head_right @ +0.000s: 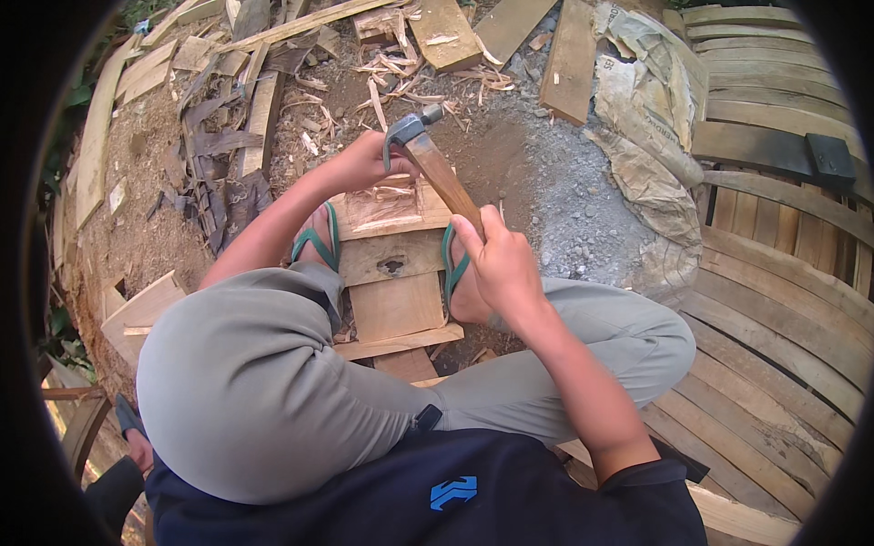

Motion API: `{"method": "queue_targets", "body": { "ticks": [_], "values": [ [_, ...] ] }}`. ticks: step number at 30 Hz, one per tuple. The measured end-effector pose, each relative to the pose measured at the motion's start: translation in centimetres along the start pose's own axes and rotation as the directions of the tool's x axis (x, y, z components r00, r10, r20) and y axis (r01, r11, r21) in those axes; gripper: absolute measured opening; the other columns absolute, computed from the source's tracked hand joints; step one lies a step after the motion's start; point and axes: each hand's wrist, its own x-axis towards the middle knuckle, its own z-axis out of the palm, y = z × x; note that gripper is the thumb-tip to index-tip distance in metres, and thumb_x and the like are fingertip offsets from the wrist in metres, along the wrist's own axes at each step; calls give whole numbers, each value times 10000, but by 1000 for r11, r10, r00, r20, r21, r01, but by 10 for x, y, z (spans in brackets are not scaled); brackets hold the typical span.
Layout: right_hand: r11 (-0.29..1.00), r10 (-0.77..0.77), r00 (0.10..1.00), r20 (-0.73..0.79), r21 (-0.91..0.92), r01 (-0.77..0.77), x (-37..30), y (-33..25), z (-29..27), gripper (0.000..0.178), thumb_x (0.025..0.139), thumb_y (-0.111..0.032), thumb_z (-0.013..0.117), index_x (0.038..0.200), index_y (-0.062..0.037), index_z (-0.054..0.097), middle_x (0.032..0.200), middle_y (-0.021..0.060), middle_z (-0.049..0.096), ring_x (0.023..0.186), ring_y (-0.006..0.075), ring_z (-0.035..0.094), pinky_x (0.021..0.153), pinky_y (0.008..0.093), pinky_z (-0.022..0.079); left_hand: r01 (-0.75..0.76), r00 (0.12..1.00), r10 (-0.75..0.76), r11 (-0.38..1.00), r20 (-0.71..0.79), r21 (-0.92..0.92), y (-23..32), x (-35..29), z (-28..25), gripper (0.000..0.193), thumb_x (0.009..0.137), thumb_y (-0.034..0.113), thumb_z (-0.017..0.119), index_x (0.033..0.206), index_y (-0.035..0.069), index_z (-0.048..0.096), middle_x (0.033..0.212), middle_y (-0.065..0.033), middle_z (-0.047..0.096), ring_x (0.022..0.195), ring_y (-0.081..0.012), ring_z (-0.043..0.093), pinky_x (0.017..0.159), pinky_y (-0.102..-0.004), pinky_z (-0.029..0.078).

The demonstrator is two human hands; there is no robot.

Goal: The person is carving wood and joining pieces together using a hammer and a chisel while sitting on the ground. They hammer the chisel into the wood surface to create joints or recesses.

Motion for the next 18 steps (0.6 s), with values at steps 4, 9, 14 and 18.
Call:
{"method": "queue_targets", "body": {
  "ticks": [4, 9, 14, 18],
  "values": [
    [992, -12, 997, 74, 123, 3, 42, -11, 3, 439, 976, -429, 699, 950, -2, 600, 700, 204, 643, 643, 289, 671, 581, 408, 479, -5, 999, 7, 999, -45, 42, 3, -2, 5, 234, 965, 134, 703, 1159, 2, 712, 965, -104, 780, 927, -139, 725, 841, -321, 566],
    [968, -250, 966, -63, 3, 251, 104, -34, 27, 520, 799, -426, 828, 1042, -6, 643, 787, 213, 715, 789, 357, 752, 687, 443, 572, -119, 984, 127, 990, -122, 78, -6, -3, 13, 364, 935, 135, 748, 1260, -5, 663, 952, -135, 776, 900, -152, 739, 807, -337, 573],
    [975, -221, 975, -11, 20, 221, 138, -35, 52, 361, 815, -296, 728, 1011, 1, 664, 750, 226, 703, 747, 397, 730, 679, 470, 568, -75, 984, 84, 995, -157, 63, -4, -3, 7, 272, 949, 107, 713, 1174, -32, 652, 1020, -161, 778, 999, -246, 761, 873, -371, 590],
    [952, -306, 945, -119, -16, 306, 188, -35, 76, 380, 793, -309, 732, 944, 31, 653, 753, 233, 701, 742, 405, 724, 681, 479, 568, -1, 960, 22, 997, -279, 78, -27, 16, -7, 257, 984, 100, 671, 1185, -52, 622, 1031, -169, 766, 984, -224, 748, 858, -371, 572]
  ]
}}
